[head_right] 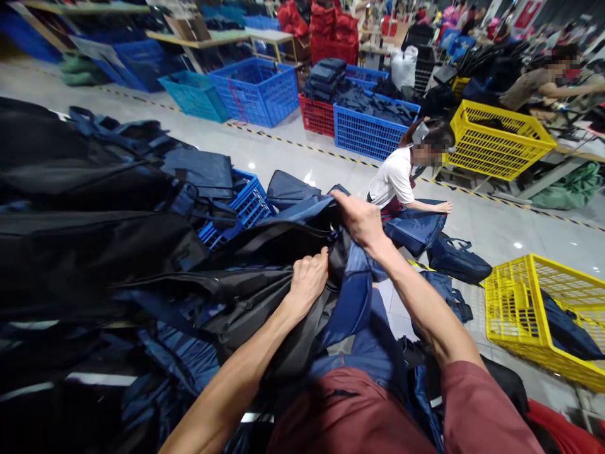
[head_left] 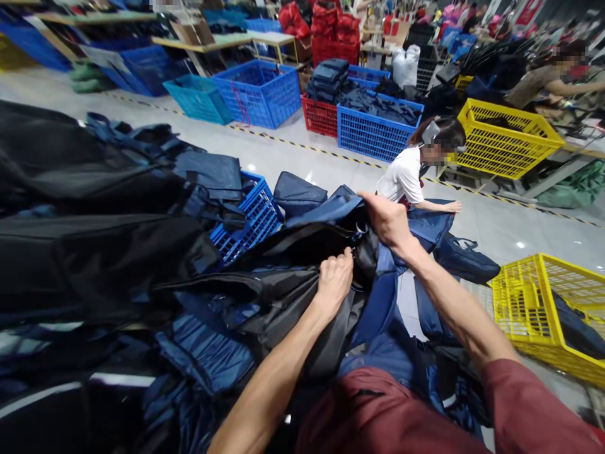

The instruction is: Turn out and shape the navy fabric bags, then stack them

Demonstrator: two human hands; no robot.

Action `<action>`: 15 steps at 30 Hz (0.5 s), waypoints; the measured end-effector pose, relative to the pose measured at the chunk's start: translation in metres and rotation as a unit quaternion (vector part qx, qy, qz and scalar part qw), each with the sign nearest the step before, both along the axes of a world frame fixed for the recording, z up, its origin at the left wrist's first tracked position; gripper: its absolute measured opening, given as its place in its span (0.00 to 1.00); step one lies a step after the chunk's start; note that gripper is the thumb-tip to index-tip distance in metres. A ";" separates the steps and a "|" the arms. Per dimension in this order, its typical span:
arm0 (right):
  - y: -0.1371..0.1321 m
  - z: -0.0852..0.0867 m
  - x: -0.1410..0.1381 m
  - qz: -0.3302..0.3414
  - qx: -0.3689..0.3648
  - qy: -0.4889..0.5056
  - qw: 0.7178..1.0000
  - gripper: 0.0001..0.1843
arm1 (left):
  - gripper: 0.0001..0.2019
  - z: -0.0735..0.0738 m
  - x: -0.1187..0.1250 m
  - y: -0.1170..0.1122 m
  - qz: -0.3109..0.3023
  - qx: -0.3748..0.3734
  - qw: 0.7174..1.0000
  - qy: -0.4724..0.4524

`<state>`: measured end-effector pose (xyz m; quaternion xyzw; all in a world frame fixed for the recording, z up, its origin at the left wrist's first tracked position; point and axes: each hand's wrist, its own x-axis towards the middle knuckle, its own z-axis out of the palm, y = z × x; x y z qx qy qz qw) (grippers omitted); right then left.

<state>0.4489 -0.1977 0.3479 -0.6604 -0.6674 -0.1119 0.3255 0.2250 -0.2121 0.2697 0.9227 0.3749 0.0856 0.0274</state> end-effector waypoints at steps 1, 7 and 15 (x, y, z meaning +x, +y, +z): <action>0.010 -0.004 0.016 -0.017 -0.025 0.012 0.999 0.27 | 0.27 0.003 0.000 -0.002 -0.002 -0.006 1.000 0.015; 0.065 -0.065 0.072 -0.075 -0.221 0.049 0.971 0.23 | 0.28 0.012 -0.009 0.000 -0.014 -0.040 0.999 0.032; 0.043 -0.202 0.074 -0.103 -0.332 0.207 0.915 0.22 | 0.29 -0.036 -0.010 0.020 -0.012 -0.040 0.994 -0.101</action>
